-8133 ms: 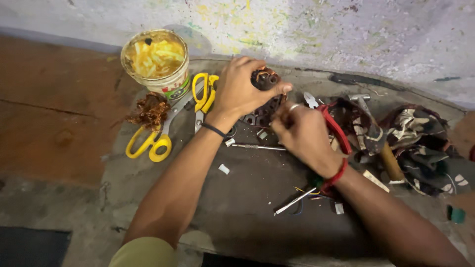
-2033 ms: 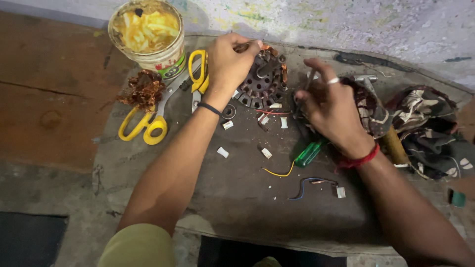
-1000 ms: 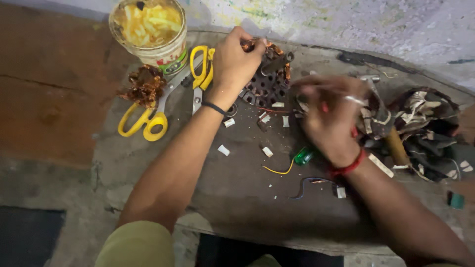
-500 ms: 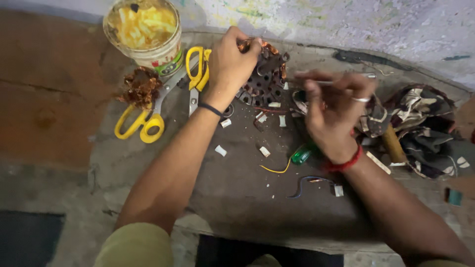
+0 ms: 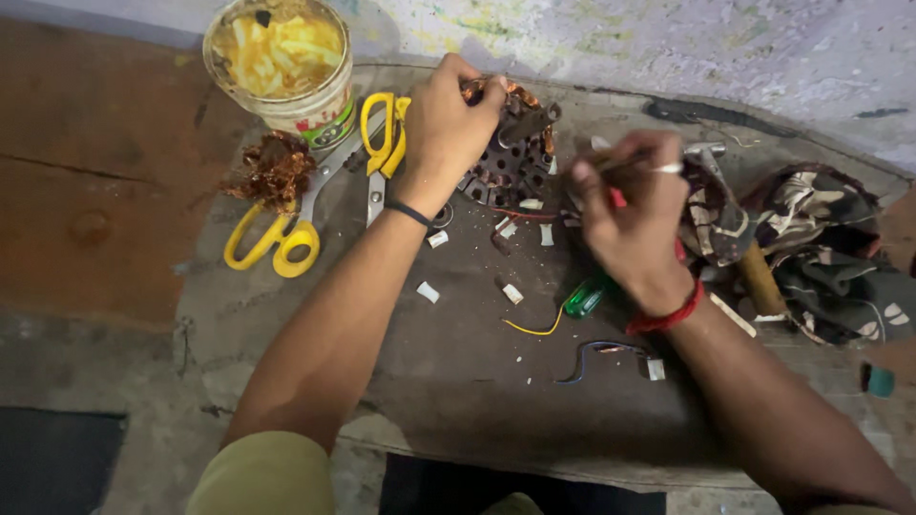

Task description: The person uses red pliers to cut and pull copper windings from a circular motor stator. They rotate the stator to access different slots, remove wire segments, and place them on the workbench. The person also gathers and bundles the removed copper wire by hand.

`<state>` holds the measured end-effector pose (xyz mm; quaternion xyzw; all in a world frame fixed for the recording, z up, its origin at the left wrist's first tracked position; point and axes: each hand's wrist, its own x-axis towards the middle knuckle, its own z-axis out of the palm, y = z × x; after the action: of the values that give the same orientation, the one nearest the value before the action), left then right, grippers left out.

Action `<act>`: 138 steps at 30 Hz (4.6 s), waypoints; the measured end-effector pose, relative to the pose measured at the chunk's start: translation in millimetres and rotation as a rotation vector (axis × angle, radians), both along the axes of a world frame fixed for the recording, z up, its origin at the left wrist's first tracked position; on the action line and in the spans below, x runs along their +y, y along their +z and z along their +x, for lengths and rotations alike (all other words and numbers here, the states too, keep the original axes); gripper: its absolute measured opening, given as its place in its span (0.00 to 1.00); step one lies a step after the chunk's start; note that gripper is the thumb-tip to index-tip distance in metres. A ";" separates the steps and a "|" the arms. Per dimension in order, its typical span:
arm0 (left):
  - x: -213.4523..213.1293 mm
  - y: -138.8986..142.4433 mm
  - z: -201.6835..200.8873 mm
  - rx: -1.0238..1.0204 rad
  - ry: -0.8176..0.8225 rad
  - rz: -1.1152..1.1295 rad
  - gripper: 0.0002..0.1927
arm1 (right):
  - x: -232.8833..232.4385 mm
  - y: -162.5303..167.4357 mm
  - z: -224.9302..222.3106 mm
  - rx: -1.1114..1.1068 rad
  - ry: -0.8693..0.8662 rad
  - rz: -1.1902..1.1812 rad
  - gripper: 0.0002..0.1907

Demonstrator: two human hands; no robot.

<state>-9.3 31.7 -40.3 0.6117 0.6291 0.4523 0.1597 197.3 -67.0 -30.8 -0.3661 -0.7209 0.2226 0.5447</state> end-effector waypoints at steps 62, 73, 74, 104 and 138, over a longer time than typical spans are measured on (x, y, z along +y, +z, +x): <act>-5.2 7.0 2.9 -0.036 -0.002 -0.015 0.16 | -13.4 18.7 -12.2 -0.257 0.042 0.006 0.13; 2.6 -9.7 0.2 -0.292 -0.077 0.056 0.17 | -10.5 4.3 -7.8 0.083 0.059 0.004 0.12; 3.7 -12.9 5.3 -0.327 -0.031 0.059 0.17 | -10.3 2.4 -6.8 0.151 0.073 0.057 0.12; -0.3 -24.4 18.3 -0.384 0.148 0.071 0.16 | -5.5 -5.3 -19.4 -0.121 0.022 -0.016 0.18; 5.0 -30.8 17.8 -0.403 0.119 0.122 0.16 | -4.7 -1.7 -18.4 0.146 0.030 0.163 0.17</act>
<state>8.6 36.7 -71.2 0.4793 0.5909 0.6112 0.2181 178.8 -71.7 -32.5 -0.2925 -0.7005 0.1972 0.6204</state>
